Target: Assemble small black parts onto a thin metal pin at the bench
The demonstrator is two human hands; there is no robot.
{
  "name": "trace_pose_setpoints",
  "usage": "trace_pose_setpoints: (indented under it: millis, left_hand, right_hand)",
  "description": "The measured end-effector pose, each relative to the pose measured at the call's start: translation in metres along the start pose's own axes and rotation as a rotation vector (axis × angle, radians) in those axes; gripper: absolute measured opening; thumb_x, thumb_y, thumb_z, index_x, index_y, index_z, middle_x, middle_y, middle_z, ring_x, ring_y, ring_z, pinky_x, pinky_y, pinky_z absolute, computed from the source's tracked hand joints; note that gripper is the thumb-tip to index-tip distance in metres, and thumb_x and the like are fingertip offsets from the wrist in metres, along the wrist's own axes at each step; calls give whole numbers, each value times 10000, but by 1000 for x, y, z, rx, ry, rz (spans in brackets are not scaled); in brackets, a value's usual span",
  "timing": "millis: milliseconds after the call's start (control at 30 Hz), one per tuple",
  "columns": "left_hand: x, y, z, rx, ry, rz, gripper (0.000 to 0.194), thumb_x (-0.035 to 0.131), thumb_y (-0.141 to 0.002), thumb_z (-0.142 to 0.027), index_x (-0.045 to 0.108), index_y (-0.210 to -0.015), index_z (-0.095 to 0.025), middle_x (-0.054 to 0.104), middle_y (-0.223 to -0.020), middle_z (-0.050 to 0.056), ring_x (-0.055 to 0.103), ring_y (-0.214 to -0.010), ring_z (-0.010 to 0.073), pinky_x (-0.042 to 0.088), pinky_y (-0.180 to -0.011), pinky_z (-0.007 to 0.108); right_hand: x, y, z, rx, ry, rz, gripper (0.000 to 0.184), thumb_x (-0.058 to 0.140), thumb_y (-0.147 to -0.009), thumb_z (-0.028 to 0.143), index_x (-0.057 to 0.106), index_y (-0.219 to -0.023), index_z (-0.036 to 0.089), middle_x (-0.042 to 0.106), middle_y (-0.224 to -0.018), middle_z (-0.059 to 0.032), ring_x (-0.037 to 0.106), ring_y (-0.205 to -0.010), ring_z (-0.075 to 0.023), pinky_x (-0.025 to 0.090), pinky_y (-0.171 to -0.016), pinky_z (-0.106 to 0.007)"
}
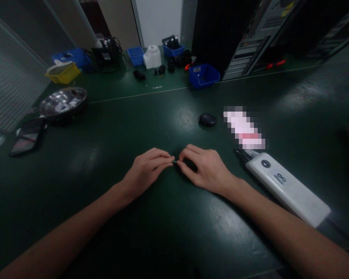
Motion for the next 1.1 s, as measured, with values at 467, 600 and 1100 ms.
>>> trace_pose_setpoints:
  millis: [467,600,1100]
  left_hand:
    - [-2,1,8,-99,96,-34,291,629,-937,-269,664,-1221,-325,676,-1149,-36,627,-1030,67,551,-893,219]
    - [-1,1,7,-101,17,7,354,585,-962,-264,598,-1309,-331,645,-1150,-19,589,-1033,85,532,-872,254]
    - [9,-5,12,-204,167,192,440,554,-972,-268,503,-1396,-374,602,-1136,-9,548,-1027,113,490,-891,298]
  right_hand:
    - [-4,0,-1,-14,-93,-77,206,489,-1030,355,616,-1008,194,625,-966,-39,580,-784,-140,422,-696,-271]
    - [-8,0,-5,-2,-64,-109,207,500,-1024,367,615,-1000,197,627,-962,-33,580,-772,-139,419,-689,-272]
    - [-9,0,-12,33,33,-119,235,479,-1031,390,628,-1008,210,639,-987,-29,584,-767,-137,377,-648,-272]
Point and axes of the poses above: each hand's wrist, its own y-axis away from the middle knuckle, its own x-axis out of the palm, z = x × y, the point moved 8 cm from there along -y, towards the middle knuckle
